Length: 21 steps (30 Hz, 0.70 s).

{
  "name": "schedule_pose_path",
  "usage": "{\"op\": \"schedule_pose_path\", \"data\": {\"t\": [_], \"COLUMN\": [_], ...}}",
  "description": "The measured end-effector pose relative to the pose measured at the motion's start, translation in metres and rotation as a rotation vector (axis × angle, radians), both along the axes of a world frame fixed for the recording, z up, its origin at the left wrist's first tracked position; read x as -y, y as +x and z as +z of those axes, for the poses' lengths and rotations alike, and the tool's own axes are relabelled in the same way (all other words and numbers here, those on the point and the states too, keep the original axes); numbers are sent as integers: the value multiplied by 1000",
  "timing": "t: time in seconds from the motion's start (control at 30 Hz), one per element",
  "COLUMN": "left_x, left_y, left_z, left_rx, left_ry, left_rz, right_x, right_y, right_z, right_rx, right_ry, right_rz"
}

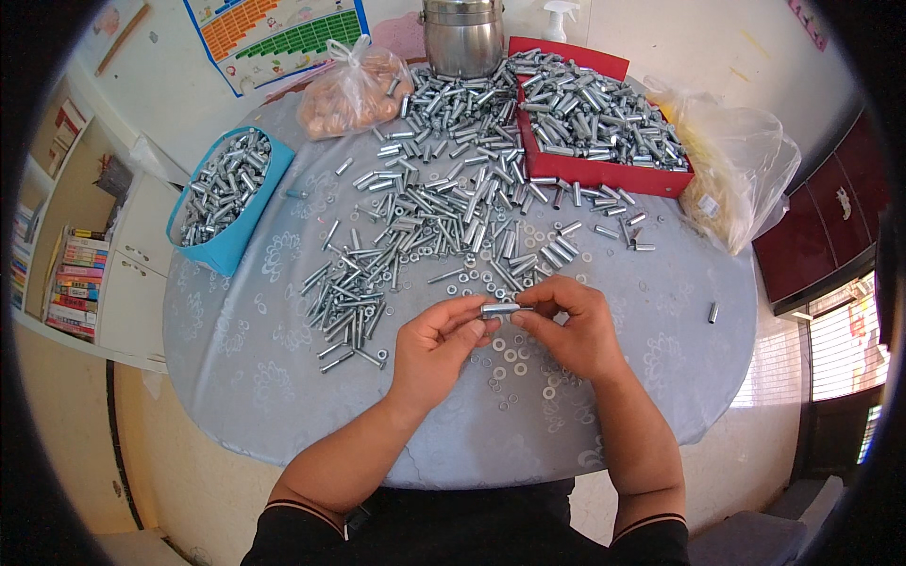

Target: The person sits at a table covered with metal bolts and washers, repeatedly picking up a bolt and a washer to assemble them by hand. They thread the washer onto the bolt and place the completed unit on the table, continuing this repetitive assembly process throughout the clip.

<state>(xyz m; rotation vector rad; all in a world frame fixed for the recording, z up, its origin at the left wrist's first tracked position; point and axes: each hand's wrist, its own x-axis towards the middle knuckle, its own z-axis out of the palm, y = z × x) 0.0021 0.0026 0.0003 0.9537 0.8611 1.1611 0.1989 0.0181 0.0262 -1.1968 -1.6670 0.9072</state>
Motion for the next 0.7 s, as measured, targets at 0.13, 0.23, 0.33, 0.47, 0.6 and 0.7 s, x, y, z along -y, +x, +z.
{"op": "schedule_pose_path", "data": {"t": [0.13,0.23,0.33,0.47,0.6,0.7], "left_x": [1,1,-1,-7,-9,-8], "left_y": [2,0,-4,-10,-10,-8], "left_z": [1,1,5,7,4,6], "left_rx": [0,-8,-41,-14,-4,-1], "left_ry": [31,61,60,-36,-38,-40], "left_rz": [-3,23,115,239,247,233], "right_x": [1,1,-4,-10,-10,-8], "right_y": [-1,-1,5,19,15,7], "right_z": [-7,-3,-8,-4,-5,-10], "right_rx": [-158,-166,-175,30,353,469], "right_ry": [-128,-311,-281,-94,81,141], "right_rz": [5,18,-236,-193,26,46]}}
